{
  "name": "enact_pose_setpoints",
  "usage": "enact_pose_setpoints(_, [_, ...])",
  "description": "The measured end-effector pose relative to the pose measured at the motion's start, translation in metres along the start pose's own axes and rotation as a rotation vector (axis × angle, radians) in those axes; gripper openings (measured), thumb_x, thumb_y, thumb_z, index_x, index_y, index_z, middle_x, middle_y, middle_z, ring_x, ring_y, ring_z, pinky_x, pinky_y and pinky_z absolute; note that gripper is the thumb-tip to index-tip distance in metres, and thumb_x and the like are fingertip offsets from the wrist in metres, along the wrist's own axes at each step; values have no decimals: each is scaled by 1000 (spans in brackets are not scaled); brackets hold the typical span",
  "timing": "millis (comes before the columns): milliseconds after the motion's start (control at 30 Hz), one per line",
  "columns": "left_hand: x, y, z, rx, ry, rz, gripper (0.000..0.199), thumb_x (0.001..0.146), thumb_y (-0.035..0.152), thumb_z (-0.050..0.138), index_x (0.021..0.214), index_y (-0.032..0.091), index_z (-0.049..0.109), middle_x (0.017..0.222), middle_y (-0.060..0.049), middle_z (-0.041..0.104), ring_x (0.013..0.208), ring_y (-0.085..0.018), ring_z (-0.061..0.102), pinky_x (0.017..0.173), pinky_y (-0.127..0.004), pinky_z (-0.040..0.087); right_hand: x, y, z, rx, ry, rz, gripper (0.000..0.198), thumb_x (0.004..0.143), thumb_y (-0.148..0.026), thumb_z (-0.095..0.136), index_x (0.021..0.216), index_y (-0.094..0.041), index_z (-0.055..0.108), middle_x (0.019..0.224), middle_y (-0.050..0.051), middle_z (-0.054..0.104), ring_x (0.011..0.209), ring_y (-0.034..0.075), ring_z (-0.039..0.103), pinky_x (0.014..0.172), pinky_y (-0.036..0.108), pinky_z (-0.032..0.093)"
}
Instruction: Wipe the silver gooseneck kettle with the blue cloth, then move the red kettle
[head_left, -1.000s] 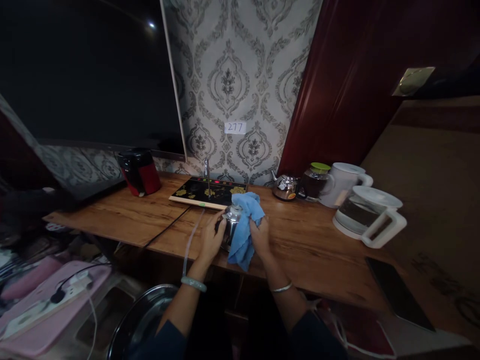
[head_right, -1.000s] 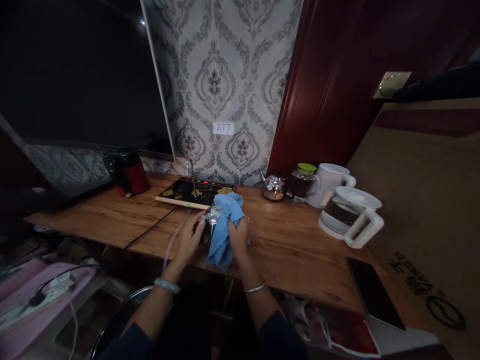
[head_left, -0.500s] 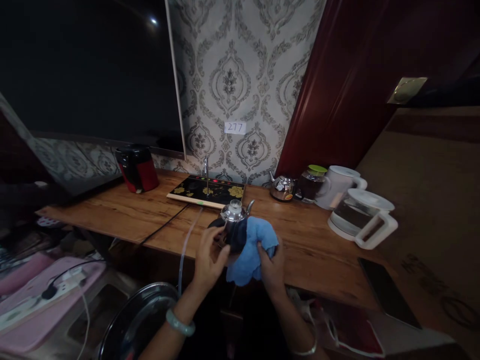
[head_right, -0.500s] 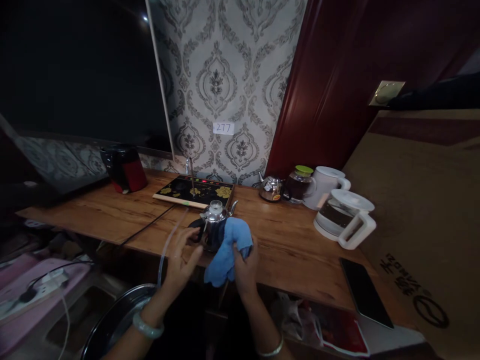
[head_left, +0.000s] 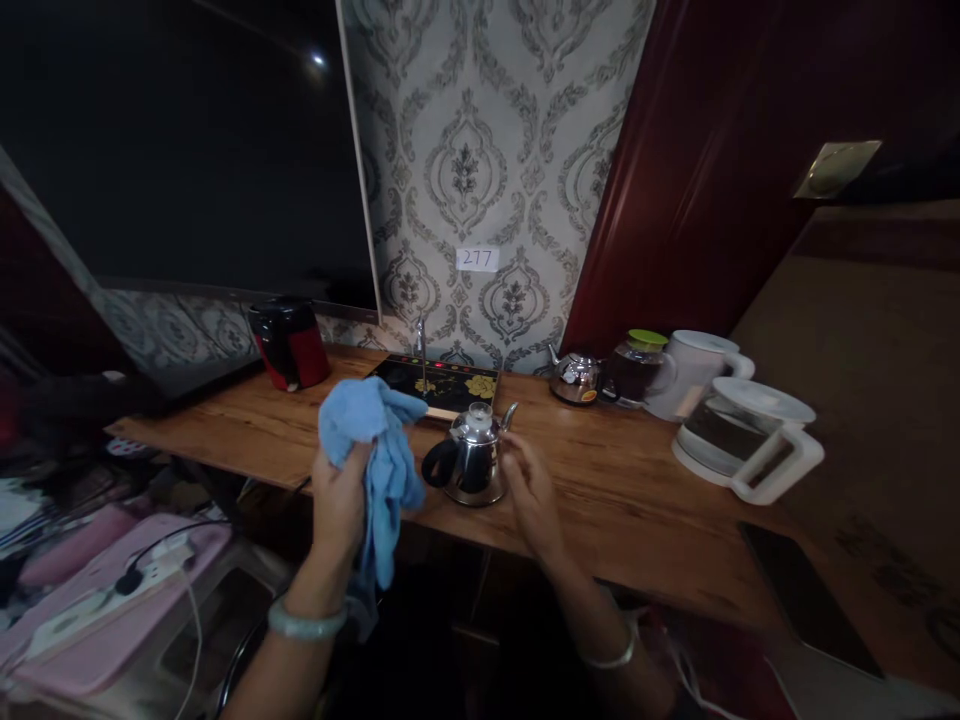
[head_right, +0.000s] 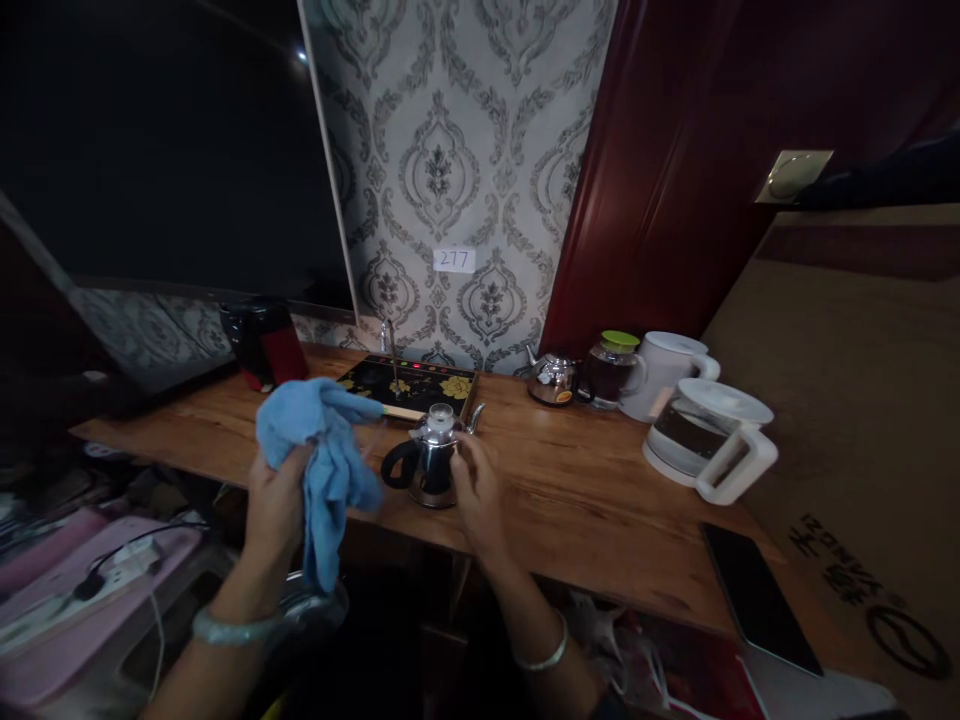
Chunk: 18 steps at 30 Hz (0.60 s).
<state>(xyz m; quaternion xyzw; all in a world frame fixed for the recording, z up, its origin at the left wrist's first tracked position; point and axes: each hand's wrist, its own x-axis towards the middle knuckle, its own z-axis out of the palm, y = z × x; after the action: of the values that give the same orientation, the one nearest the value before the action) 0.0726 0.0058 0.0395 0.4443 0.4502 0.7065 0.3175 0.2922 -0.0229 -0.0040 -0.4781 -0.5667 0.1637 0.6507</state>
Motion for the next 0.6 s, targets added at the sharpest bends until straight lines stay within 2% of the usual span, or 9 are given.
enact_pose_setpoints(67, [28, 6, 15, 10, -90, 29, 36, 71, 43, 71, 94, 16, 68, 83, -3, 72, 76, -19, 66, 73, -30, 55, 19, 18, 3, -98, 38, -70, 41, 92, -40, 50, 129, -24, 60, 131, 9, 62, 125, 25, 52, 108, 48, 40])
enact_pose_setpoints(167, [56, -6, 50, 17, -342, 13, 38, 67, 40, 74, 95, 15, 70, 88, -6, 73, 81, -21, 67, 77, -32, 54, 40, 39, 17, -167, 0, -141, 53, 92, -41, 47, 143, -24, 46, 148, 9, 47, 138, 25, 39, 115, 50, 30])
enact_pose_setpoints(267, [68, -34, 82, -2, -639, -145, 43, 63, 43, 76, 96, 15, 72, 89, -6, 75, 84, -23, 68, 80, -34, 53, 45, 55, 35, -187, -79, -130, 57, 94, -42, 44, 147, -23, 39, 153, 10, 41, 142, 25, 34, 117, 49, 28])
enact_pose_setpoints(333, [71, -52, 96, 27, -759, -282, 46, 61, 48, 78, 91, 13, 73, 83, -7, 74, 81, -23, 68, 79, -34, 53, 41, 61, 43, -203, -89, -117, 55, 95, -40, 41, 148, -23, 38, 149, 11, 44, 139, 24, 38, 116, 48, 30])
enact_pose_setpoints(433, [76, -71, 104, 30, -822, -394, 52, 60, 54, 80, 91, 13, 73, 80, -7, 74, 77, -23, 69, 76, -33, 53, 35, 63, 47, -248, -55, -130, 52, 97, -37, 38, 147, -23, 39, 145, 10, 49, 135, 24, 42, 113, 48, 33])
enact_pose_setpoints(600, [92, -83, 112, 37, -892, -414, 49, 57, 45, 83, 92, 13, 74, 84, -6, 76, 78, -22, 69, 75, -29, 53, 33, 61, 46, -326, -36, -154, 50, 98, -34, 36, 147, -24, 38, 143, 10, 51, 132, 23, 44, 111, 47, 36])
